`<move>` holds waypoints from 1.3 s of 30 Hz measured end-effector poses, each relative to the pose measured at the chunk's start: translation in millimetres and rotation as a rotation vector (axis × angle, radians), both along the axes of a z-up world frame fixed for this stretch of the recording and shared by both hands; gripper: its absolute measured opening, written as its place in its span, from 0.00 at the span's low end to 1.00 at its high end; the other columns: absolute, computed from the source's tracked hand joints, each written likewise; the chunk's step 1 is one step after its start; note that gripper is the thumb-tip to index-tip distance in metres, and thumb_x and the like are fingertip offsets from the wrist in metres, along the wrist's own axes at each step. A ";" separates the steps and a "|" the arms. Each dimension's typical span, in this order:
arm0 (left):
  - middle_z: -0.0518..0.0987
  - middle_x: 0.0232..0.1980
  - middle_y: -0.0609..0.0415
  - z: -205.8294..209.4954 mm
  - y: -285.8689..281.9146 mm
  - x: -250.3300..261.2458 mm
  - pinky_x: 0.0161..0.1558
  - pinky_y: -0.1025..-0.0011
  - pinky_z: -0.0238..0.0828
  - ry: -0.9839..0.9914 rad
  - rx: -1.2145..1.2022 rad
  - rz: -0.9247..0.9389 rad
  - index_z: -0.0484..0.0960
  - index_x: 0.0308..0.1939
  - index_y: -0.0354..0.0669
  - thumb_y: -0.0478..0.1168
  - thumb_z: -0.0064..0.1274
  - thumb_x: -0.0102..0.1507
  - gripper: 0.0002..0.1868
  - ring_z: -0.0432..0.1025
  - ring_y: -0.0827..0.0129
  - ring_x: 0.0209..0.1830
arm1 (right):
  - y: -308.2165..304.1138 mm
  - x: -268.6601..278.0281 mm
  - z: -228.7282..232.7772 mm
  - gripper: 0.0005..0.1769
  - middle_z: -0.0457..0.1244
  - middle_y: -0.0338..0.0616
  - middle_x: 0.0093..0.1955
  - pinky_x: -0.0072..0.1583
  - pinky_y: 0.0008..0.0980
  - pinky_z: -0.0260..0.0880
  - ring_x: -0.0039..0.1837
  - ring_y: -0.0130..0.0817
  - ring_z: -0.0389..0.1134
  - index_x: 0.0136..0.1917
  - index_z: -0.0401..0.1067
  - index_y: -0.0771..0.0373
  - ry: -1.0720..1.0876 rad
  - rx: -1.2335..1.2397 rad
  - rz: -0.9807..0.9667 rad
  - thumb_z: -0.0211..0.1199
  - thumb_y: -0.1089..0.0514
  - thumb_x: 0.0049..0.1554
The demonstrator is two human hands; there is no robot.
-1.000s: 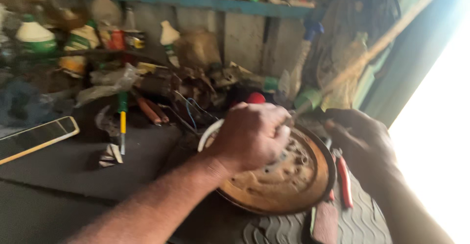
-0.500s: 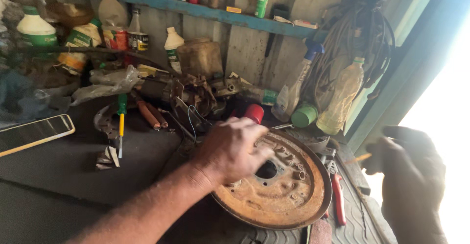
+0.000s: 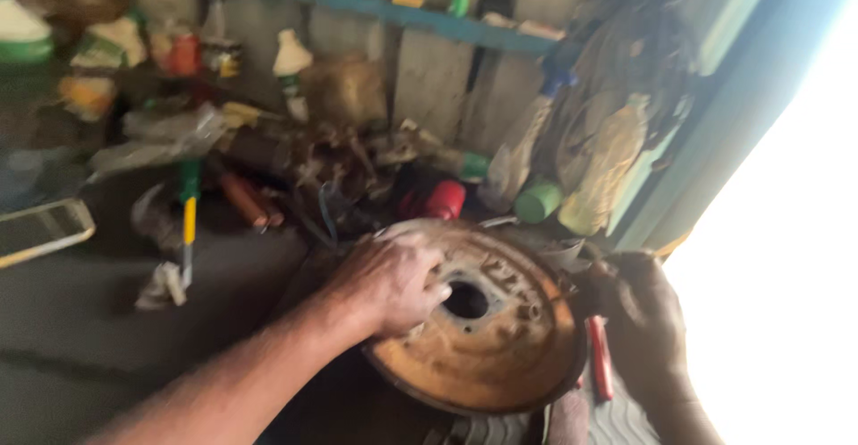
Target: The person removes small components and scrapes debris from a rusty circular metal hub using a screwdriver, a pry bar, and a file.
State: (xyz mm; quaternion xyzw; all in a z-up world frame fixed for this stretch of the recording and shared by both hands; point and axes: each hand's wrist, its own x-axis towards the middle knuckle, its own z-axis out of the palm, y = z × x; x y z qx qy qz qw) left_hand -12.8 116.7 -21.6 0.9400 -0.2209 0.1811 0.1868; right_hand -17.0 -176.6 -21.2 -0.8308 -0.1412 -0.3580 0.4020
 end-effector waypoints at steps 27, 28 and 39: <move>0.79 0.53 0.45 5.3 -3.7 6.8 0.58 0.53 0.67 0.108 0.017 0.025 0.85 0.43 0.47 0.54 0.56 0.58 0.18 0.73 0.50 0.57 | 2.7 1.4 -3.1 0.12 0.71 0.46 0.52 0.55 0.28 0.73 0.51 0.32 0.73 0.55 0.74 0.69 0.116 0.348 0.445 0.55 0.67 0.58; 0.80 0.53 0.45 2.6 0.2 3.8 0.59 0.53 0.68 0.147 0.027 0.045 0.85 0.44 0.47 0.55 0.56 0.59 0.19 0.73 0.51 0.57 | 4.1 1.3 -8.2 0.14 0.70 0.47 0.54 0.57 0.27 0.73 0.54 0.31 0.72 0.58 0.72 0.69 0.044 0.485 0.582 0.54 0.67 0.59; 0.79 0.49 0.49 5.6 -0.7 -3.8 0.58 0.54 0.67 0.059 0.008 0.029 0.85 0.40 0.45 0.53 0.57 0.58 0.17 0.73 0.53 0.56 | 7.1 7.6 -5.4 0.12 0.73 0.54 0.48 0.53 0.31 0.77 0.48 0.37 0.76 0.51 0.71 0.72 0.316 0.357 0.327 0.49 0.69 0.58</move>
